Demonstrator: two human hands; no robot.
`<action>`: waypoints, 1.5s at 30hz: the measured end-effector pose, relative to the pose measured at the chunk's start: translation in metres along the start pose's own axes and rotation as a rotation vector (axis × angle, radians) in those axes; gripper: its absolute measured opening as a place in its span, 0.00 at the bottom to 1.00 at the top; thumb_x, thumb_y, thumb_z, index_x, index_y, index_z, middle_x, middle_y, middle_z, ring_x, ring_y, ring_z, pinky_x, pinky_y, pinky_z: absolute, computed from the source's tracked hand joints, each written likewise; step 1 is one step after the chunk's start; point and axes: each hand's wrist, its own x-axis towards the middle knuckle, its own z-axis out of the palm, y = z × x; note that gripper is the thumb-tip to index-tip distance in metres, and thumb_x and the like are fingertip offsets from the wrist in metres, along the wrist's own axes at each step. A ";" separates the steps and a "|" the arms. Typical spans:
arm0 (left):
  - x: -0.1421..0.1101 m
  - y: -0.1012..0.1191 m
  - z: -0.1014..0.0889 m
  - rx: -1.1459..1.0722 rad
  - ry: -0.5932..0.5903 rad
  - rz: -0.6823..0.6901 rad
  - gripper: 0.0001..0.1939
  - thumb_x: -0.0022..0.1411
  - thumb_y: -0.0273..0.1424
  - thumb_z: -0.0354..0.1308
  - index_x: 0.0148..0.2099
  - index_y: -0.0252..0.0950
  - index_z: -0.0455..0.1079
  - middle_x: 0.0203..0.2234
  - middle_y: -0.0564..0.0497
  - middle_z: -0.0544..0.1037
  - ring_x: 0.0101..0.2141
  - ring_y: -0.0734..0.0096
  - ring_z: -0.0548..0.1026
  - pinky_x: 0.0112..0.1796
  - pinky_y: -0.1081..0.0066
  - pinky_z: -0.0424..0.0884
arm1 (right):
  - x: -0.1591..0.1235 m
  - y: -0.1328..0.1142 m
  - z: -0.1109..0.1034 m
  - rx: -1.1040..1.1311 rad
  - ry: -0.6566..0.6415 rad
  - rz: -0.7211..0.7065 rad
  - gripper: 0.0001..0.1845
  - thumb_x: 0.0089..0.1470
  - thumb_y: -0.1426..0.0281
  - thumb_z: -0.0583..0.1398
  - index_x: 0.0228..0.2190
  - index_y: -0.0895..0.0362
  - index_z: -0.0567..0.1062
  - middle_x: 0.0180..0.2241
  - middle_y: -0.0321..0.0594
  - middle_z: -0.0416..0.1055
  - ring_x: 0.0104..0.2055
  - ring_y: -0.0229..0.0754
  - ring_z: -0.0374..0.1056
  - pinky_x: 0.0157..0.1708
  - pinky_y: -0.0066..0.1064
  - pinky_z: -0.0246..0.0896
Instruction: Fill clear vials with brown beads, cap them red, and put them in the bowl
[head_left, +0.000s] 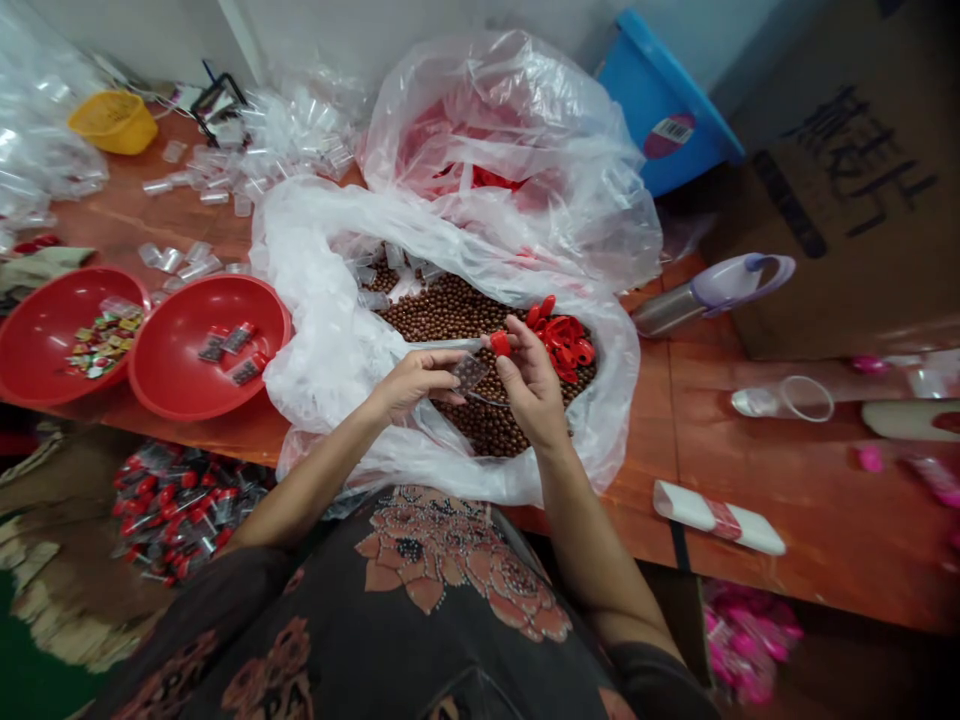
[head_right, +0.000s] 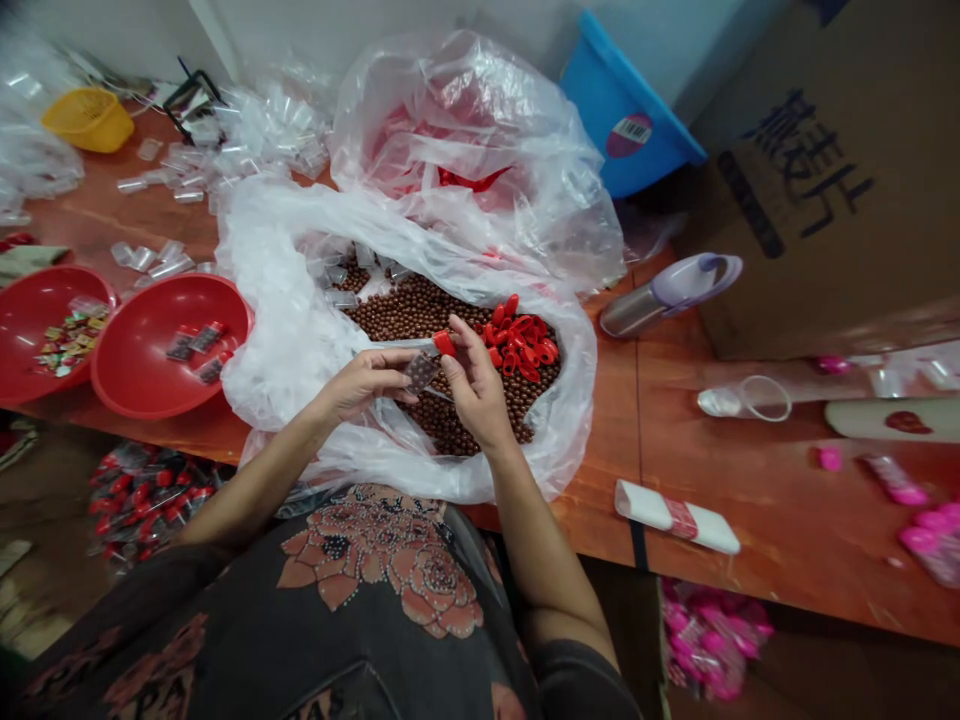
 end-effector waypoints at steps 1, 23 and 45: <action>-0.001 -0.001 0.000 0.006 -0.021 0.002 0.26 0.47 0.24 0.67 0.51 0.35 0.78 0.46 0.45 0.80 0.37 0.71 0.75 0.37 0.67 0.79 | 0.000 0.001 0.001 -0.002 -0.036 -0.015 0.29 0.65 0.61 0.56 0.65 0.41 0.59 0.59 0.40 0.68 0.59 0.46 0.68 0.62 0.47 0.63; -0.014 -0.004 0.012 -0.186 -0.025 -0.016 0.23 0.47 0.21 0.70 0.48 0.36 0.79 0.45 0.45 0.80 0.43 0.65 0.78 0.42 0.64 0.80 | -0.015 -0.012 -0.016 -0.194 0.058 -0.029 0.20 0.62 0.65 0.59 0.56 0.43 0.73 0.48 0.38 0.75 0.48 0.44 0.74 0.53 0.45 0.70; -0.014 -0.013 0.015 -0.067 -0.020 0.057 0.24 0.49 0.30 0.71 0.51 0.37 0.78 0.47 0.44 0.81 0.40 0.69 0.79 0.42 0.67 0.78 | -0.013 -0.023 -0.020 0.116 0.121 0.249 0.14 0.63 0.58 0.56 0.47 0.50 0.72 0.25 0.30 0.69 0.19 0.31 0.58 0.17 0.24 0.54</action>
